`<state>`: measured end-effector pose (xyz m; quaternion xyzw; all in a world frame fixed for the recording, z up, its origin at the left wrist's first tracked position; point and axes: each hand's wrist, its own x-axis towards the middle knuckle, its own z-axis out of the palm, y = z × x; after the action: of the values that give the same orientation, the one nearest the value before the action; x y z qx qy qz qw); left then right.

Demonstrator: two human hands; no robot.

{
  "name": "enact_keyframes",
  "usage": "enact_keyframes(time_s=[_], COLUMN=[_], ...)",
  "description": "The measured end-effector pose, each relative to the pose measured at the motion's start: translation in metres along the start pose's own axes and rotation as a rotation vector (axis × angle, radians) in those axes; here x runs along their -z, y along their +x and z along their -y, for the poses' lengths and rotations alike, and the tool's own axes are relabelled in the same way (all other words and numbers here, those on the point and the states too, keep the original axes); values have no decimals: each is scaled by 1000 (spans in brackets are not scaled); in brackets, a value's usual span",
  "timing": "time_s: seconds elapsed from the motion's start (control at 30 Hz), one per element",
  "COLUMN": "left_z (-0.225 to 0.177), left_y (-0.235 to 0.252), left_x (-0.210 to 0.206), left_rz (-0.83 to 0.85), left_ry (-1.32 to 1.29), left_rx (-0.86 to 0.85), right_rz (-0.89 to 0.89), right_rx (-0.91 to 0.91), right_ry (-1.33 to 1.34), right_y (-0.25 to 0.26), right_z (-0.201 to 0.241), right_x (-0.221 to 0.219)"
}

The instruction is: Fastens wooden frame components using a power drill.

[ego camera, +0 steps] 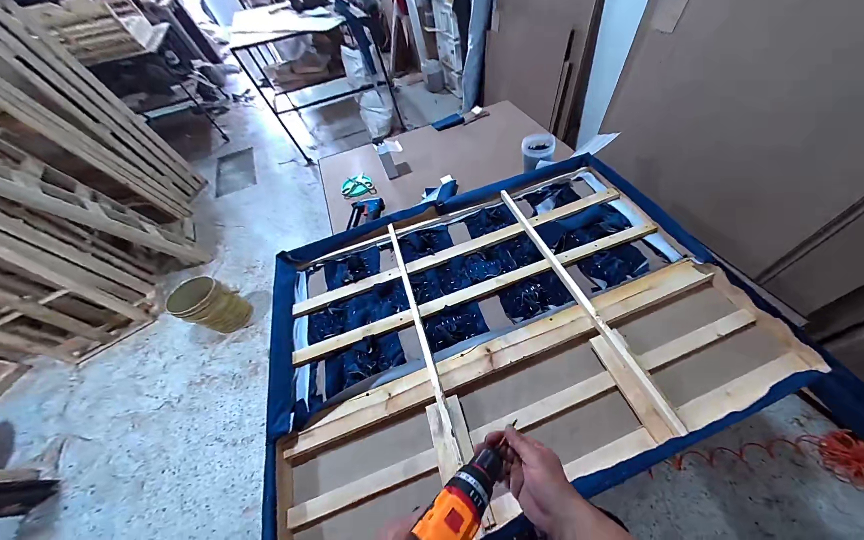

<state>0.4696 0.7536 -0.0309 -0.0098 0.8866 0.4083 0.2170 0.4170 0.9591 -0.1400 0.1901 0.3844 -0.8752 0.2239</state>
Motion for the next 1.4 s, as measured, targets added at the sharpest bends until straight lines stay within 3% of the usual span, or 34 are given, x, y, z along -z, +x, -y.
enact_keyframes(time_s=[0.1, 0.17, 0.3, 0.37, 0.57, 0.93, 1.07, 1.23, 1.4], left_z=[36, 23, -60, -88, -80, -102, -106, -99, -116], left_y=[70, 117, 237, 300, 421, 457, 463, 485, 501], left_x=[-9, 0, 30, 40, 55, 52, 56, 72, 41], left_rz=[-171, -171, -105, -62, -86, -109, -87, -11, 50], left_ry=[100, 120, 227, 360, 568, 666, 687, 550, 660], left_rx=[-194, -104, 257, 313, 301, 299, 302, 334, 337], right_rz=[-5, -28, -69, -78, -116, -107, -44, -84, -191], right_rx=[-7, -13, -57, -77, -145, -259, -195, -146, -93], right_ry=[-12, -12, 75, 131, 426, 619, 564, 780, 729], right_y=[57, 103, 210, 263, 387, 418, 406, 422, 419], right_z=[36, 61, 111, 128, 144, 156, 155, 153, 159], right_x=[0, -2, -8, -4, 9, 19, 22, 16, 31])
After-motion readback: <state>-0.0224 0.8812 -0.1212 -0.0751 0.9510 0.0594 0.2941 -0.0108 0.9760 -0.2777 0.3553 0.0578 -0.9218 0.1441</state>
